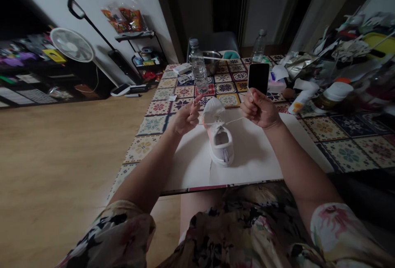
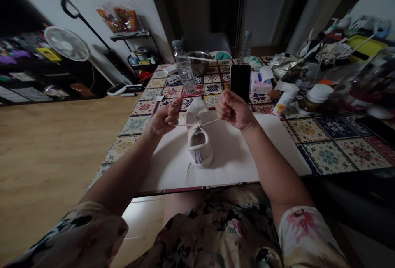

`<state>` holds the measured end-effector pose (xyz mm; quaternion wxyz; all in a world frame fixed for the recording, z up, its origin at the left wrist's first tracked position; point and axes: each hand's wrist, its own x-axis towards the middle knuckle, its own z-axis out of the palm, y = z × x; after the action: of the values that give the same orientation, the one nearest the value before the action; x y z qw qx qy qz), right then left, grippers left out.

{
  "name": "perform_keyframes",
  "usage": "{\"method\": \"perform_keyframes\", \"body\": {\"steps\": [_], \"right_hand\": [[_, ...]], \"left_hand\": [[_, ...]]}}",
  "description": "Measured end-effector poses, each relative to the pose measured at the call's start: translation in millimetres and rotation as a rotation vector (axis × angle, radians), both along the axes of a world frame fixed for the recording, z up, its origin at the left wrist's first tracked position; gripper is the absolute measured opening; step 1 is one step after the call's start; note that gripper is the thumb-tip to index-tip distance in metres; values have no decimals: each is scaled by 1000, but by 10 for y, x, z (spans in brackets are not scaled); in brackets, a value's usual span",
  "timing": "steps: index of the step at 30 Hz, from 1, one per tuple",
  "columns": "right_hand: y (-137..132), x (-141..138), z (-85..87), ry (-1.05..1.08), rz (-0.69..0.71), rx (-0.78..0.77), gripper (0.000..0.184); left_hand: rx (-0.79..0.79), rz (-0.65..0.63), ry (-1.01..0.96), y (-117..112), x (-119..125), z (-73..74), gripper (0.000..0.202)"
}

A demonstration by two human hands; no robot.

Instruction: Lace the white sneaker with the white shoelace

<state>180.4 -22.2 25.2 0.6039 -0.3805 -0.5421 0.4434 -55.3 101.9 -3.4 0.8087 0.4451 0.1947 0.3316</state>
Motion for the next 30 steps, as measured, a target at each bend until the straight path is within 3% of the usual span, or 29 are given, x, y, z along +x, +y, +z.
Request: {"method": "perform_keyframes", "body": {"steps": [4,7,10,13,16,20,23,28,30], "right_hand": [[-55,220,34,-78,201,-102,47],[-59,283,9,-153,417,-245,44],[-35,256,-29,-246,589,-369,39],[-12,195,-61,-319,693,-449,36],[6,156,-96,-311,678,-488,35],[39,160,-145,-301,506,-539,33],[59,172,-154,-392,483,-562,32],[72,184,-146,-495,522,-522,24],[78,195,-145,-486,494,-478,21]], "left_hand": [[221,-219,335,136,-144,-3,32],[477,-319,576,211,-179,-48,25],[584,-371,669,266,-178,-96,13],[624,-403,672,275,-165,-113,13],[664,-433,636,221,-139,-100,13],[718,-504,568,118,-104,-29,10],[765,-538,532,96,-116,65,11],[938,-453,417,136,-181,168,14],[913,-431,360,125,-187,161,17]]}}
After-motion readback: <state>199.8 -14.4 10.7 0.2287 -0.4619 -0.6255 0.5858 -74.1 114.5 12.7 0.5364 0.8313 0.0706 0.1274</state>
